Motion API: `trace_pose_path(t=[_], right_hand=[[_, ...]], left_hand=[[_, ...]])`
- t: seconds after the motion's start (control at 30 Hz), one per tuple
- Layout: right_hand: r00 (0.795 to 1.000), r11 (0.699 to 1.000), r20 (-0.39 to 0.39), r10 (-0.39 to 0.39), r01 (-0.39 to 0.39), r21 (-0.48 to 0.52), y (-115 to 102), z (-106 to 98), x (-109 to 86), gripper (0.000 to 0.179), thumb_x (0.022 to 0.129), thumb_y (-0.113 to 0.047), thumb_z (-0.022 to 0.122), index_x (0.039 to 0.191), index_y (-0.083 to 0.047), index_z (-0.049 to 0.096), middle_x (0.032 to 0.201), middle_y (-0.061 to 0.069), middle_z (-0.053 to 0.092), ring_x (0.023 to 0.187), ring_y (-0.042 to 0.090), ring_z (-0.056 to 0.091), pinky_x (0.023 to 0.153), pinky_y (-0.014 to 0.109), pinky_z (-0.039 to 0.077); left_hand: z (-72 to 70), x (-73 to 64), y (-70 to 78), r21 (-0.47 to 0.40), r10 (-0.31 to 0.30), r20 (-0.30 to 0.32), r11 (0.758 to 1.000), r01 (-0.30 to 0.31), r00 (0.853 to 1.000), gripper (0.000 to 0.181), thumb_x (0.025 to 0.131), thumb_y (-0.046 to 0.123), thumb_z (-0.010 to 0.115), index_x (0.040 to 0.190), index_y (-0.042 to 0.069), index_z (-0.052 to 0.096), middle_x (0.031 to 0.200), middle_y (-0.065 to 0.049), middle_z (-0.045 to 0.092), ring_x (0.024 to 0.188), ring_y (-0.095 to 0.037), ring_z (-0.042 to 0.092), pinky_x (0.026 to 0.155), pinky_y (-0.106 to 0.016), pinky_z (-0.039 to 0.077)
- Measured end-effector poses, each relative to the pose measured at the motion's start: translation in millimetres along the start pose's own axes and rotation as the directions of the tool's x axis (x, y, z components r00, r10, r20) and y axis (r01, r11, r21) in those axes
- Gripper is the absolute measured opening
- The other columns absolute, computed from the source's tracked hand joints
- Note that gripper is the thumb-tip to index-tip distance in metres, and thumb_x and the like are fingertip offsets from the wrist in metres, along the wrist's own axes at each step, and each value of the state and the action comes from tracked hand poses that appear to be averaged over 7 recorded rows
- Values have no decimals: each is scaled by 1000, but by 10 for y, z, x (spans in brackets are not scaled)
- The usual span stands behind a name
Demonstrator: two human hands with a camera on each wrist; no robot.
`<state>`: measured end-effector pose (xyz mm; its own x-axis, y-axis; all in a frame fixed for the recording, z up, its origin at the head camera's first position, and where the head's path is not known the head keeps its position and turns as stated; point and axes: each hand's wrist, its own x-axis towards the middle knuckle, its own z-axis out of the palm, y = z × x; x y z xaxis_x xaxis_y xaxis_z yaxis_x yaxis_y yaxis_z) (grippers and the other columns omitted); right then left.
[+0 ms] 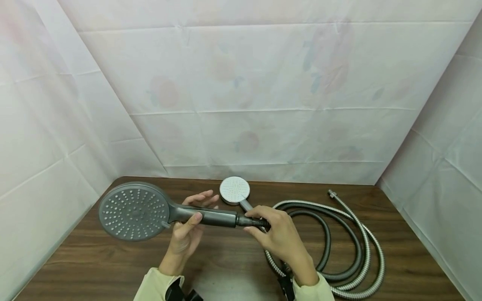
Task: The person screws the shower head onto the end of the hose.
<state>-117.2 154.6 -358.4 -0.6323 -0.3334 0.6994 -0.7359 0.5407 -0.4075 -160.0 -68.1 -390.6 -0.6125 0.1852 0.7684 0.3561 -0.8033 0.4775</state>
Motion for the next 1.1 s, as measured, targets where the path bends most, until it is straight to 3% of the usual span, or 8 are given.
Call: trace_pose_path(t=[0.27,0.8,1.1], right_hand=[[999,1000,21,27,-27,11,13,-7,16,32,71,-7,82,97,-18,66,89,-6,70,78,3,63,67,24,53],[995,995,-41,-95,95,-7,38,-13,54,41,67,0,82,102,-15,67,90,-3,68,78,9,63,71,19,51],[994,996,-73,-82,80,-31,24,-2,56,43,64,1,83,100,-11,62,88,-3,66,76,7,60,69,14,47]], left_hand=[[0,9,-3,-36,-3,49,999,4,999,31,94,-10,43,119,1,57,123,-11,65,119,-23,60,106,-35,45],[-5,24,-12,-71,-16,28,997,18,999,32,94,-11,41,117,0,59,118,-11,68,114,-23,63,105,-34,47],[13,46,7,-84,-16,13,996,17,1000,29,94,-9,42,116,1,59,118,-11,68,114,-23,63,104,-34,47]])
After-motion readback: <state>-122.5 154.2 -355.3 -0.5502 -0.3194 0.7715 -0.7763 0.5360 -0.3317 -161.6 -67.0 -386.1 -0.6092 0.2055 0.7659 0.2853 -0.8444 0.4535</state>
